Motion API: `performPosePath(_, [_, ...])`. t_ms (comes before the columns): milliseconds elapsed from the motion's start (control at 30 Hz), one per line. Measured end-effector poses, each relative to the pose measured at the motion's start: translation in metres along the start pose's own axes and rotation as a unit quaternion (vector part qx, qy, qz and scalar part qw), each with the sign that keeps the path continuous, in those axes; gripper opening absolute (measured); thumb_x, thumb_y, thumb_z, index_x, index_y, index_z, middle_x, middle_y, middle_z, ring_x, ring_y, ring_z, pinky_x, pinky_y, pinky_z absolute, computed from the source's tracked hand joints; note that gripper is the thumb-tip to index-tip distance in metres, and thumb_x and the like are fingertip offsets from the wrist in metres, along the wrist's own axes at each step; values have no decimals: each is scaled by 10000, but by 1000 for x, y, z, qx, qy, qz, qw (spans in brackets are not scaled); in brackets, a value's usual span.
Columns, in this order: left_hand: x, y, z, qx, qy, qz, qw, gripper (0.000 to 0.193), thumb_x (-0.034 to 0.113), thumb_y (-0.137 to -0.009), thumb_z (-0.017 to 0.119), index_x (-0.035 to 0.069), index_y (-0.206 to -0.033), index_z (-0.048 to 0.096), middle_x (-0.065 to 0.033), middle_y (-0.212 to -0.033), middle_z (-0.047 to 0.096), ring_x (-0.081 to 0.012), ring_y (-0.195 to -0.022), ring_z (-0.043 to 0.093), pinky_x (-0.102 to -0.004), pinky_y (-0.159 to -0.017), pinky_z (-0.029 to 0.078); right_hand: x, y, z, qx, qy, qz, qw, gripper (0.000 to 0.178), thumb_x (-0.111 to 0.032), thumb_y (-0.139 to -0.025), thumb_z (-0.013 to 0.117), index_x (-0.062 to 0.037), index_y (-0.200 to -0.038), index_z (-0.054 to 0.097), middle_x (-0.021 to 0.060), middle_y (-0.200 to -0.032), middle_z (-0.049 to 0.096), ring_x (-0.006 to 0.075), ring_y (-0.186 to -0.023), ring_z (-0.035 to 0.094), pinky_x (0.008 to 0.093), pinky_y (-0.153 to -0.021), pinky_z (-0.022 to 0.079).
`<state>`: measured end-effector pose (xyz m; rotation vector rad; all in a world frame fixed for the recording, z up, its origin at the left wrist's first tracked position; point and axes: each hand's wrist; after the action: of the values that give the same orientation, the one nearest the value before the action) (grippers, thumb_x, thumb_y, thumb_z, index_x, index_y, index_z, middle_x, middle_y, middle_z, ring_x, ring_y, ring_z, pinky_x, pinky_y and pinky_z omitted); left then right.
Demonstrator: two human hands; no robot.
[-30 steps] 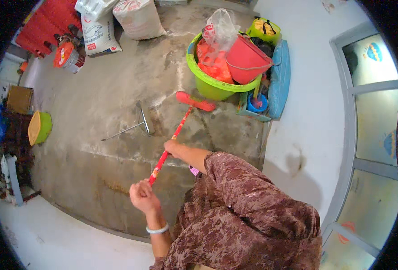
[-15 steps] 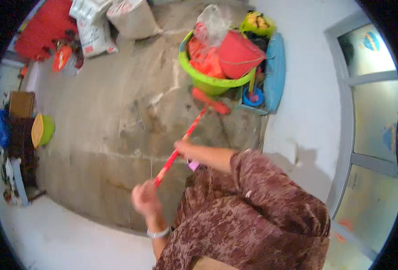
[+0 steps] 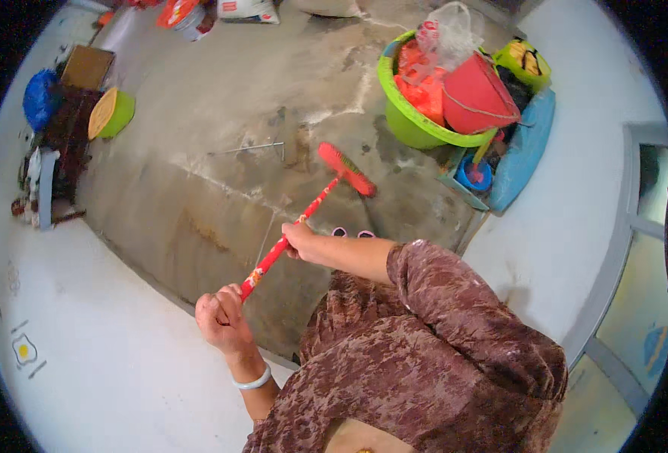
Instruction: The recorder is sweeping the concrete floor of a cluttered room using a red-bristled broom.
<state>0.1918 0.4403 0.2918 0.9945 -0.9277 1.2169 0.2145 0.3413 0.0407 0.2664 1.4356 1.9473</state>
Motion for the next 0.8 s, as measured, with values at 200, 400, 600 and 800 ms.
performPosePath(200, [-76, 28, 0, 187, -276, 131, 934, 280, -34, -804, 420, 54, -564, 309, -25, -543, 330, -141, -507, 372, -362, -671, 458, -20, -86, -20, 22, 212, -108, 971, 146, -178, -782, 468, -39, -760, 503, 94, -620, 514, 214, -453, 492, 387, -362, 380])
performPosePath(400, [-173, 29, 22, 177, -84, 51, 979, 268, -3, -839, 423, 58, -588, 350, -25, -564, 371, -159, -538, 436, -397, -784, 461, -50, -202, -120, -15, 607, -249, 754, 124, -177, -753, 547, -53, -753, 552, 126, -631, 557, 274, -591, 592, 415, -533, 486])
performPosePath(600, [-125, 118, -35, 344, 26, -43, 938, 291, 119, -856, 409, 126, -581, 316, -13, -440, 317, -152, -492, 385, -380, -829, 405, 52, -88, -71, -224, 789, -394, 414, 143, -166, -651, 682, -80, -618, 573, 127, -658, 615, 272, -581, 591, 388, -492, 474])
performPosePath(800, [-52, 144, -45, 265, 88, 1, 960, 351, 156, -862, 390, 153, -539, 255, -11, -386, 295, -160, -463, 345, -365, -799, 373, 90, -14, -32, -61, 382, 139, 911, 218, -244, -819, 496, -44, -734, 505, 113, -591, 550, 210, -477, 537, 340, -355, 384])
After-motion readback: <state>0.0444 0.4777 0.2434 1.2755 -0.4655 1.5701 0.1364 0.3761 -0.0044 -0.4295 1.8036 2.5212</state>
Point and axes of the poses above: each hand's wrist, its own y-axis away from the middle knuckle, its own z-axis out of the palm, x = y × z
